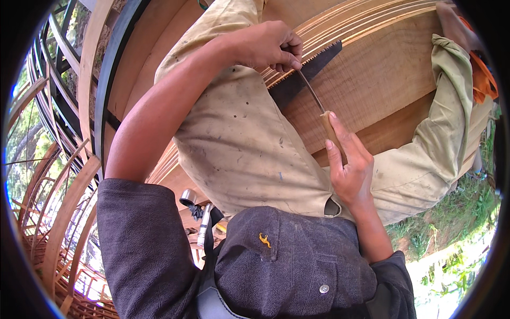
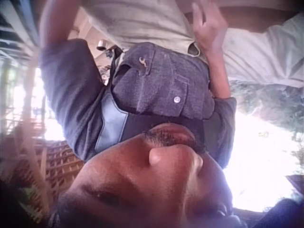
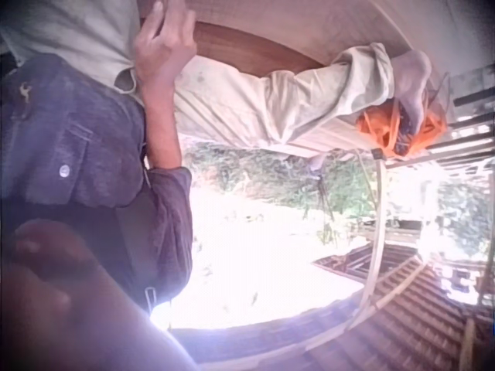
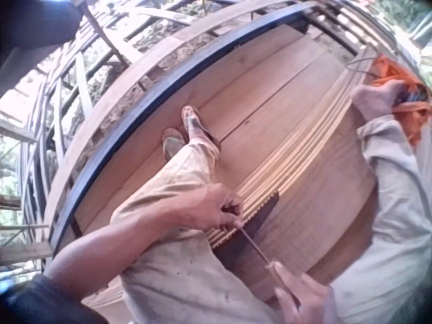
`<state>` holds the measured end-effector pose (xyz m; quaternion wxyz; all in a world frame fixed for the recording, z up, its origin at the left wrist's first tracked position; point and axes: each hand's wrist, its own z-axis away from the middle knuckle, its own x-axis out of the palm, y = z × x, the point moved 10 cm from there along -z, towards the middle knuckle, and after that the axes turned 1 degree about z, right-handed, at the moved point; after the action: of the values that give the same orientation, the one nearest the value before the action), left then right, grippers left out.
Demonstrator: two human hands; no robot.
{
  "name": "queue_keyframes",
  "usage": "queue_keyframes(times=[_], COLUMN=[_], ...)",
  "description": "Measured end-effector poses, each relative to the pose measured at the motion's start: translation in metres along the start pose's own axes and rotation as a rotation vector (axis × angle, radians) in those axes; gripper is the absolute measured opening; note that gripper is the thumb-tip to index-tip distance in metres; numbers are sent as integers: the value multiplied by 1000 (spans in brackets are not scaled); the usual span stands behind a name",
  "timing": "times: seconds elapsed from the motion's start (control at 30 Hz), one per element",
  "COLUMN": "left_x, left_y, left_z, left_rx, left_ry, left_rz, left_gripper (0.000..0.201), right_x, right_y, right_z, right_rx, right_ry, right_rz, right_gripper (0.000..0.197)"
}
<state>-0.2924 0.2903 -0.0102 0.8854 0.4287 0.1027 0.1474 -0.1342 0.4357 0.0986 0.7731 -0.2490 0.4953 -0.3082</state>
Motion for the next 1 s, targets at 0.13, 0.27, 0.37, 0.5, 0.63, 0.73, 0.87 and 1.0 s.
queue_keyframes(times=[0.13, 0.27, 0.37, 0.5, 0.63, 0.73, 0.87, 1.0], left_x=[2, 3, 3, -16, -57, -51, -29, -21], left_y=[1, -5, -11, -22, -41, -31, -20, -11], left_z=[-1, -4, -5, -8, -2, 3, 15, 10], left_rx=[-19, -59, -71, -74, -78, -47, -64, -32], left_ry=[24, 37, 41, 99, 150, 137, 52, 11], left_rz=[4, -19, -68, -60, 58, 78, 76, 76], left_gripper=[13, 12, 13, 15, 17, 16, 16, 18], right_x=[3, 5, 7, 15, 24, 21, 18, 13], right_y=[2, 0, -2, -4, -18, -14, -20, -16], right_z=[1, -1, -3, -29, -65, -50, -19, -10], right_rx=[39, 24, 14, 18, -33, -75, -79, -34], right_ry=[-21, 6, 27, 20, 62, 96, 87, 54], right_rz=[-57, -75, -87, -39, -35, -82, -55, -43], right_gripper=[51, 52, 51, 49, 48, 50, 52, 53])
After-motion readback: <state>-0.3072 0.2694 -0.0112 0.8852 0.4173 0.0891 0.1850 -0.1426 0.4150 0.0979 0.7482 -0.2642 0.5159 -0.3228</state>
